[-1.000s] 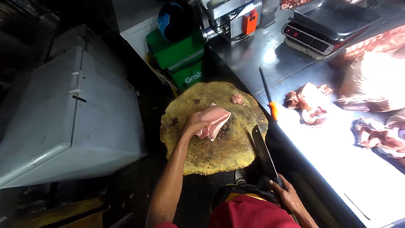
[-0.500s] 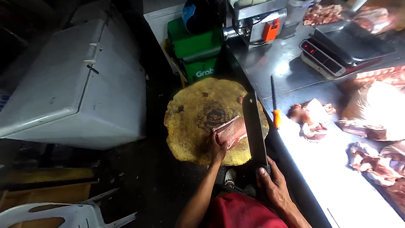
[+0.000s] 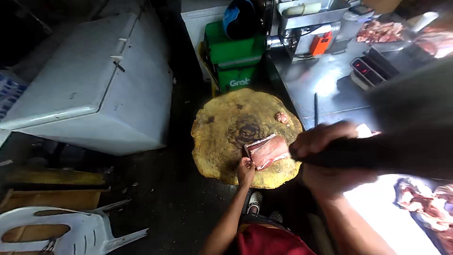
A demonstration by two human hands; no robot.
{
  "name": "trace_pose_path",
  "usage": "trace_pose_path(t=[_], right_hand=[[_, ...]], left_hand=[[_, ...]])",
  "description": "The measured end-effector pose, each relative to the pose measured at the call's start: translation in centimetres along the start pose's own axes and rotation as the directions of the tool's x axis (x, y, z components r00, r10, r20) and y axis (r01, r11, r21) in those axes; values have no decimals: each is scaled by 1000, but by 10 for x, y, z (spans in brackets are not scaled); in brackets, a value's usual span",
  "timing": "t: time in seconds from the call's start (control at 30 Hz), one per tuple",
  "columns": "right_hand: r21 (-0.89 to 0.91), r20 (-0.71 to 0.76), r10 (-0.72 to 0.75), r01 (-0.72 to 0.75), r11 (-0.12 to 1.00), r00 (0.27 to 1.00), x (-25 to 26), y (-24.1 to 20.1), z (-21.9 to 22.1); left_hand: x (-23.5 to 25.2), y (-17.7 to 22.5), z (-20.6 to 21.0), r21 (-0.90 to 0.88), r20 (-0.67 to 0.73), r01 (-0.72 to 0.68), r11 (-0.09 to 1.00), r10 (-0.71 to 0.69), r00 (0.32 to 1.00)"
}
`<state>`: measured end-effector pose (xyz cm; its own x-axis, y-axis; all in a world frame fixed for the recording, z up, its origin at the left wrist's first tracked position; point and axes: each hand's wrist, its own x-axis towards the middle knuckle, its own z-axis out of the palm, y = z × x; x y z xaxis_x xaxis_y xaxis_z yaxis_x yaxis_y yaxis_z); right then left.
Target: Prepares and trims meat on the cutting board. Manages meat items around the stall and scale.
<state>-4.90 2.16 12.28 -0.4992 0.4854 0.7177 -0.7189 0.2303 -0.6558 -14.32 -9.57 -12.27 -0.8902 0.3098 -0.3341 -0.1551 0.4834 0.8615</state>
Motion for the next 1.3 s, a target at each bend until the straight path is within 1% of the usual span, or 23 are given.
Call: trace_pose_path(t=[0.03, 0.07, 0.1, 0.13, 0.17, 0.2, 0.23, 0.27, 0.33, 0.43, 0.5, 0.53, 0.57, 0.6, 0.7, 0.8, 0.97, 1.03, 1.07, 1.13, 1.2, 1.23, 1.3], right_hand=[[-189, 41, 76, -68, 980, 996, -48, 32, -16], [-422, 58, 246, -200, 884, 967, -106, 62, -32], [-618, 31, 513, -387, 684, 858, -161, 81, -45], [-737, -31, 775, -538, 408, 631, -198, 94, -54], [-788, -94, 903, -586, 191, 420, -219, 104, -57], [-810, -131, 950, -583, 61, 282, -222, 111, -58], [-815, -143, 970, -580, -2, 199, -216, 117, -57], [-807, -145, 977, -590, -27, 153, -215, 115, -57], [-791, -128, 977, -612, 3, 169, -208, 121, -61], [-725, -91, 984, -687, 40, 154, -206, 122, -69], [-572, -64, 993, -819, 46, 100, -201, 119, -73], [-464, -52, 995, -884, 49, 82, -201, 115, -74], [-397, -54, 995, -916, 58, 86, -202, 111, -74], [-399, -73, 992, -915, 69, 107, -203, 104, -74], [-562, -122, 971, -821, 103, 205, -220, 82, -75], [-665, -137, 962, -742, 87, 236, -254, 74, -85], [-673, -161, 954, -735, 82, 254, -269, 77, -88], [-671, -156, 951, -736, 96, 266, -268, 77, -89], [-668, -154, 951, -737, 100, 269, -267, 76, -89], [-667, -156, 950, -739, 100, 269, -267, 76, -90], [-663, -152, 953, -742, 99, 263, -266, 76, -91], [-662, -149, 952, -742, 104, 266, -266, 76, -91], [-654, -147, 953, -749, 109, 267, -264, 77, -91]], left_hand=[[0, -2, 0, 10, -8, -10, 1000, 11, 1000], [0, -2, 0, 29, -7, -20, 999, 20, 1000], [-2, -2, -1, 44, -3, -17, 999, 17, 1000], [-5, -2, 2, 33, -7, -14, 999, 15, 1000], [-10, -3, 5, 21, -15, -19, 1000, 19, 1000], [-11, -4, 9, 6, -23, -32, 999, 32, 999], [-13, -4, 13, -13, -30, -48, 999, 48, 998], [-20, -10, 18, -29, -36, -62, 998, 61, 997], [-21, -10, 30, -20, -84, -97, 995, 95, 992], [-14, -5, 40, 156, -157, -17, 988, 41, 987], [4, -1, 39, 257, -207, 13, 966, 42, 977], [10, 1, 34, 262, -220, 49, 964, 10, 976], [17, 5, 28, 219, -224, 101, 971, -51, 973], [23, 7, 21, 134, -210, 150, 980, -120, 970], [35, 5, -10, -190, -85, 208, 959, -227, 970], [38, 9, -44, -387, 29, 208, 898, -213, 977], [28, 31, -78, -554, 85, 139, 821, -110, 990], [29, 29, -85, -511, 151, 142, 848, -74, 986], [32, 23, -87, -435, 197, 147, 889, -66, 978], [41, 6, -89, -148, 280, 119, 982, -74, 957], [53, -13, -87, 161, 302, 93, 983, -138, 943], [56, -20, -85, 210, 272, 110, 972, -166, 948], [57, -23, -82, 111, 216, 187, 976, -207, 954]])
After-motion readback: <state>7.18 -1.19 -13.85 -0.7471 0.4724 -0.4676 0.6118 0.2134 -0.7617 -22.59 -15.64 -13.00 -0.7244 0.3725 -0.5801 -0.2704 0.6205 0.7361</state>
